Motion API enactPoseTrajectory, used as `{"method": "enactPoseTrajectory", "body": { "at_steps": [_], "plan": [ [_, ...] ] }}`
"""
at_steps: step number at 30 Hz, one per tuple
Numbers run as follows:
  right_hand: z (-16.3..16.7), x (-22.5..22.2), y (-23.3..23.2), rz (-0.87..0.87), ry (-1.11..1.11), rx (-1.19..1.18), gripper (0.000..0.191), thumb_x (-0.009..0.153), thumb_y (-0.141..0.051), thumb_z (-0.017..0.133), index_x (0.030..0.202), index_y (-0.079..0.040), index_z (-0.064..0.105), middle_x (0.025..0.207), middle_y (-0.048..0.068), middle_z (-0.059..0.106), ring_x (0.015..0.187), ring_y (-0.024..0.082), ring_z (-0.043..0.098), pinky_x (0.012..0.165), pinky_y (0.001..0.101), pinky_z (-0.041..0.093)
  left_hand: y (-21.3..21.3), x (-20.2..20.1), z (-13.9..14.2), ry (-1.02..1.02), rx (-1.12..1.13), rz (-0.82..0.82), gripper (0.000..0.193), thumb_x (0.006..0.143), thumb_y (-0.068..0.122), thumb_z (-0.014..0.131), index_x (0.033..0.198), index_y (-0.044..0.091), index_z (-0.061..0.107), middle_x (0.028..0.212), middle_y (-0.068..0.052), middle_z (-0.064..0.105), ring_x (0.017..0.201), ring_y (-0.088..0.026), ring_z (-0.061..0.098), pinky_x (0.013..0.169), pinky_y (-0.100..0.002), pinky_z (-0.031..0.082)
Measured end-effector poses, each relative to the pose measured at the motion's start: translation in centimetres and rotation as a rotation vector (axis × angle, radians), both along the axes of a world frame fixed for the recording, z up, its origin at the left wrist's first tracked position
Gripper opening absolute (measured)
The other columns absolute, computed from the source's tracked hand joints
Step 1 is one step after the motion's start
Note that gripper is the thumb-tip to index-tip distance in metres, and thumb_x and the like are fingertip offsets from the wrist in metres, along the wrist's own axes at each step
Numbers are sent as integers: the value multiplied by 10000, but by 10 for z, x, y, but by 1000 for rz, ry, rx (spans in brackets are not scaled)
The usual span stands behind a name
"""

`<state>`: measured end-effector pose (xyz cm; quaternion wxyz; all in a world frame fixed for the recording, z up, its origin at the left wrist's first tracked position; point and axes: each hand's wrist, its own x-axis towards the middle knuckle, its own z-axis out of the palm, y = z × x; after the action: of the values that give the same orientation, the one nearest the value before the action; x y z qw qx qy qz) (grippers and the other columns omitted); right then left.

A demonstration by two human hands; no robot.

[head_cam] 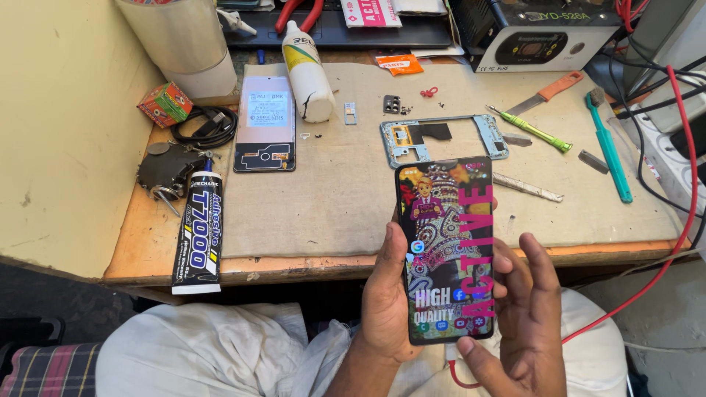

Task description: The person cleans adhesive residue from a smartphone frame using a small metal tool, then places the frame on the table. They pick up the phone, power it on, and interact with the touchscreen to verify functionality.

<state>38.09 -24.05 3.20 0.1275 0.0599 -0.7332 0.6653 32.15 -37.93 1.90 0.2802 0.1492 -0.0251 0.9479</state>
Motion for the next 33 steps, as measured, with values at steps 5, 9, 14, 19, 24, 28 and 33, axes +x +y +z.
{"method": "enactPoseTrajectory", "body": {
  "at_steps": [5, 9, 14, 19, 24, 28, 33],
  "plan": [
    [15, -7, -4, -13, 38, 17, 1146, 689, 39, 685, 1657, -85, 86, 1637, 261, 341, 1397, 293, 468, 1093, 419, 437, 1, 0, -2, 0, -41, 20, 862, 1135, 643, 354, 1581, -94, 363, 1195, -277, 678, 1022, -304, 732, 951, -405, 623],
    [31, -19, -13, -26, 30, 108, 1117, 713, 34, 694, 1646, -86, 92, 1602, 253, 352, 1359, 288, 483, 1060, 402, 447, 3, 1, -1, 24, -68, 54, 804, 1155, 632, 370, 1513, -88, 396, 1205, -271, 672, 1066, -299, 709, 981, -399, 602],
    [47, -37, -18, -82, 136, 56, 872, 922, 35, 605, 1673, -68, 175, 1596, 254, 437, 1368, 291, 537, 1109, 396, 480, 6, 4, 4, -35, -109, 117, 694, 1121, 543, 410, 1576, 20, 408, 1306, -220, 650, 1171, -292, 685, 993, -425, 597],
    [50, -29, -9, -87, 127, 55, 884, 859, 16, 606, 1628, -71, 179, 1580, 243, 422, 1370, 296, 530, 1075, 409, 477, 4, 2, 1, 55, -113, 144, 708, 1138, 568, 408, 1582, 17, 418, 1228, -241, 650, 1121, -294, 694, 999, -429, 595],
    [32, -12, -12, -72, 139, 169, 989, 790, 31, 678, 1641, -77, 185, 1619, 269, 400, 1398, 317, 514, 1151, 435, 417, 2, -1, -7, -10, -51, 20, 803, 1143, 635, 358, 1490, -85, 442, 1207, -267, 674, 1054, -299, 722, 995, -414, 608],
    [20, -3, -18, -175, 92, 302, 1025, 724, 37, 702, 1614, -66, 203, 1630, 272, 373, 1423, 319, 478, 1103, 430, 399, 2, 0, -6, -25, -104, 93, 758, 1154, 607, 355, 1502, -64, 419, 1208, -267, 672, 1066, -277, 717, 979, -394, 604],
    [16, -1, -21, -240, 147, 367, 985, 755, 19, 702, 1611, -64, 221, 1628, 264, 371, 1459, 318, 474, 1186, 456, 404, 1, 2, -1, 1, -127, 127, 797, 1149, 610, 346, 1589, -53, 396, 1208, -247, 667, 1058, -268, 715, 972, -381, 608]
  ]
}}
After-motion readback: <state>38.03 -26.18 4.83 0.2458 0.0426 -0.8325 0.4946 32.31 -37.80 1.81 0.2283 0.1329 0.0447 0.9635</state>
